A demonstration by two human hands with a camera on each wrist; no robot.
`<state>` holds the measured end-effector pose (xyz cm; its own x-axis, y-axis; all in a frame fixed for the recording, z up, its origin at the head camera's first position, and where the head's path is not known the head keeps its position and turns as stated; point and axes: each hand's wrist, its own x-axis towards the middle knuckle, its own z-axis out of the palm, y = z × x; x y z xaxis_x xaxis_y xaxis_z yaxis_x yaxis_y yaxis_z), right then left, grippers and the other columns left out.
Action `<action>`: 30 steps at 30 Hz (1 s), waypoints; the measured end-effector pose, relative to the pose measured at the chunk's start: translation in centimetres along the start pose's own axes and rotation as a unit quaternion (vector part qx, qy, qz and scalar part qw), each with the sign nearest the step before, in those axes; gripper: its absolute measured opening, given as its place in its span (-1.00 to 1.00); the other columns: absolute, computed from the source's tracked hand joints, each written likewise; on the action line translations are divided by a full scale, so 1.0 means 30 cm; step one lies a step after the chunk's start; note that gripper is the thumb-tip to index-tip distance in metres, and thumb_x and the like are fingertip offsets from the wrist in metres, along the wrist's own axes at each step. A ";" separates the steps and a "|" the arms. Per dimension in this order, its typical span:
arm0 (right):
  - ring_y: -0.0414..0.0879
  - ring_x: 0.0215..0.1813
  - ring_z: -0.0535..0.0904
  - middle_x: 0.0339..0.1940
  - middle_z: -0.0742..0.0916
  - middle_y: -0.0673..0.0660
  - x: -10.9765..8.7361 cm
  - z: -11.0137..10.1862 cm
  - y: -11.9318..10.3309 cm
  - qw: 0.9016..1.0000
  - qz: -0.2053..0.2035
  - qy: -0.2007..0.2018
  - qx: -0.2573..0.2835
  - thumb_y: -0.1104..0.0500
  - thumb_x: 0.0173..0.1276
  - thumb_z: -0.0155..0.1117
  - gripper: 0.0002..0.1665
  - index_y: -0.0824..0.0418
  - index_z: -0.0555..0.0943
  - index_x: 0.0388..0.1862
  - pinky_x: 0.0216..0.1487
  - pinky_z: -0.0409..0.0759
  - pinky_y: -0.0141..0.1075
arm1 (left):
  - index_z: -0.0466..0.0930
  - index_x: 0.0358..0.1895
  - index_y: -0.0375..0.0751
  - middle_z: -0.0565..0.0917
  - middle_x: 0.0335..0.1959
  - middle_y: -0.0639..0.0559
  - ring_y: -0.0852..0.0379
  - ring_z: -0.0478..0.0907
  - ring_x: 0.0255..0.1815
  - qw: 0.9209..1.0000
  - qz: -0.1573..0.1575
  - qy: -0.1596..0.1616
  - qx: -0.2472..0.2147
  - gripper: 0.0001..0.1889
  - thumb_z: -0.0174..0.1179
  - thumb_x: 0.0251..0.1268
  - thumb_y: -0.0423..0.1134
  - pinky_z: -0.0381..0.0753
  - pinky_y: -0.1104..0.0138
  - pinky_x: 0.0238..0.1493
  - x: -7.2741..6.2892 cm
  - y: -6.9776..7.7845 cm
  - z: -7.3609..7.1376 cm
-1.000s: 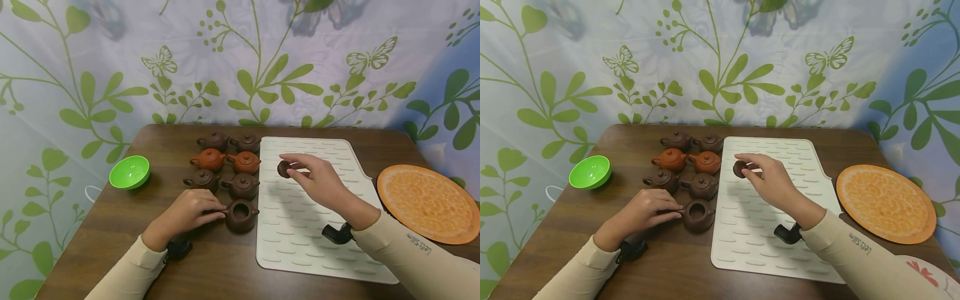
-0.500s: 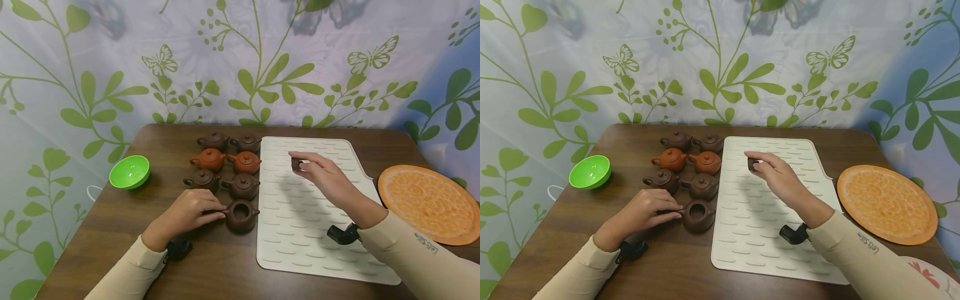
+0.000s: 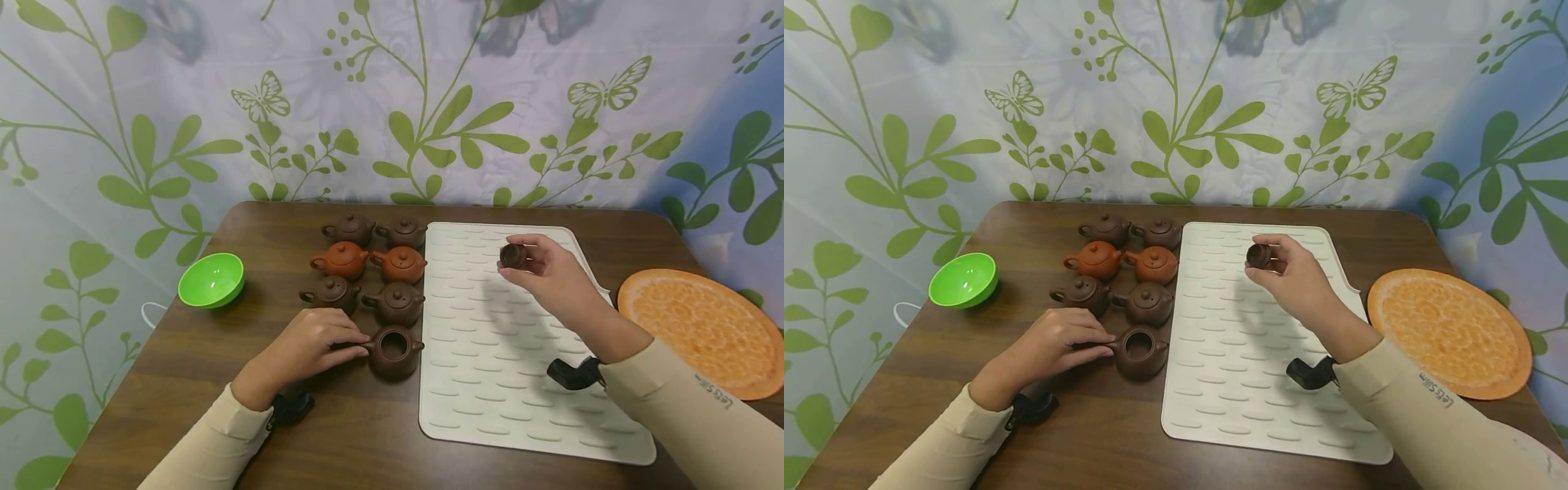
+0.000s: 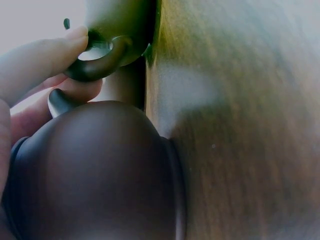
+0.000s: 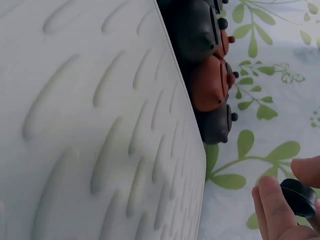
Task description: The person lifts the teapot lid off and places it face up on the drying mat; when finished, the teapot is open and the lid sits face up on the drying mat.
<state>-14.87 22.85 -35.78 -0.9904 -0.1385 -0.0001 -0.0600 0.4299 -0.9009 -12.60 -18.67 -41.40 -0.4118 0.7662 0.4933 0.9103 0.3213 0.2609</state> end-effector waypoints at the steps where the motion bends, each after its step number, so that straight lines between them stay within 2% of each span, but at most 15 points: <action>1: -0.11 0.10 0.67 0.25 0.66 0.26 0.004 -0.009 0.007 1.000 0.003 0.002 0.001 0.14 0.51 0.45 -0.29 0.22 0.39 0.53 -0.02 0.64 -0.43 | 0.89 -0.13 -0.07 0.75 -0.28 0.22 0.31 0.65 -0.25 1.000 -0.001 0.000 -0.001 -0.85 0.57 0.25 -0.24 0.67 0.33 -0.22 0.001 0.000 -0.001; 5: -0.19 0.03 0.68 0.24 0.66 0.30 0.020 -0.042 0.033 1.000 0.018 0.018 0.003 0.12 0.50 0.47 -0.27 0.25 0.39 0.52 -0.03 0.64 -0.44 | 0.89 -0.13 -0.07 0.75 -0.27 0.22 0.31 0.65 -0.25 1.000 -0.003 0.000 -0.004 -0.85 0.57 0.25 -0.24 0.68 0.33 -0.21 0.001 -0.001 -0.004; 7: -0.17 0.05 0.67 0.26 0.66 0.30 0.027 -0.057 0.045 0.999 0.026 0.026 -0.006 0.10 0.50 0.47 -0.26 0.25 0.38 0.52 -0.03 0.62 -0.46 | 0.89 -0.13 -0.07 0.75 -0.27 0.22 0.32 0.65 -0.24 1.000 -0.003 0.001 -0.004 -0.85 0.57 0.25 -0.24 0.68 0.32 -0.21 0.002 -0.001 -0.005; 13: 0.18 0.30 0.56 0.39 0.57 0.32 0.044 -0.095 0.074 0.998 0.051 0.033 -0.024 0.07 0.49 0.48 -0.23 0.24 0.37 0.53 -0.01 0.62 -0.47 | 0.89 -0.13 -0.07 0.75 -0.27 0.22 0.33 0.64 -0.23 1.000 -0.007 -0.004 -0.008 -0.85 0.57 0.26 -0.24 0.68 0.33 -0.18 0.004 -0.003 -0.009; 14: 0.18 0.31 0.55 0.40 0.56 0.31 0.044 -0.101 0.078 0.998 0.054 0.033 -0.027 0.06 0.49 0.48 -0.24 0.23 0.37 0.52 -0.01 0.62 -0.45 | 0.89 -0.13 -0.07 0.75 -0.26 0.22 0.33 0.64 -0.23 1.000 -0.010 -0.007 -0.009 -0.86 0.56 0.27 -0.23 0.68 0.34 -0.18 0.005 -0.002 -0.010; 19: -0.01 0.21 0.57 0.42 0.56 0.28 0.051 -0.128 0.088 0.996 0.072 0.038 -0.039 0.00 0.48 0.48 -0.22 0.20 0.38 0.53 0.00 0.61 -0.39 | 0.89 -0.13 -0.07 0.75 -0.26 0.22 0.33 0.64 -0.22 1.000 -0.017 -0.011 -0.011 -0.86 0.56 0.28 -0.22 0.67 0.34 -0.17 0.008 -0.003 -0.015; 26: -0.28 0.04 0.58 0.39 0.60 0.34 0.075 -0.156 0.117 0.994 0.080 0.042 -0.054 0.03 0.52 0.45 -0.23 0.28 0.38 0.54 -0.04 0.61 -0.46 | 0.89 -0.13 -0.07 0.74 -0.26 0.22 0.33 0.64 -0.23 1.000 -0.015 -0.011 -0.010 -0.86 0.56 0.28 -0.22 0.67 0.35 -0.18 0.010 -0.007 -0.019; 28: -0.27 0.03 0.59 0.36 0.61 0.36 0.077 -0.159 0.128 0.994 0.081 0.039 -0.063 0.06 0.52 0.44 -0.25 0.31 0.39 0.53 -0.05 0.61 -0.47 | 0.89 -0.13 -0.07 0.75 -0.26 0.22 0.33 0.63 -0.23 1.000 -0.015 -0.010 -0.010 -0.86 0.56 0.28 -0.22 0.67 0.35 -0.19 0.012 -0.007 -0.020; 30: -0.14 0.09 0.61 0.35 0.61 0.38 0.078 -0.163 0.140 0.993 0.081 0.035 -0.075 0.10 0.52 0.44 -0.28 0.33 0.40 0.51 -0.07 0.60 -0.47 | 0.89 -0.13 -0.06 0.75 -0.27 0.22 0.33 0.64 -0.24 1.000 -0.014 -0.009 -0.010 -0.86 0.56 0.28 -0.22 0.67 0.35 -0.19 0.013 -0.007 -0.021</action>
<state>-18.06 28.69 -37.46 -0.9945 0.0030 -0.1051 0.0880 0.5707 -0.8164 -12.98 -18.79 -40.75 -0.4359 0.7672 0.4706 0.8974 0.3310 0.2917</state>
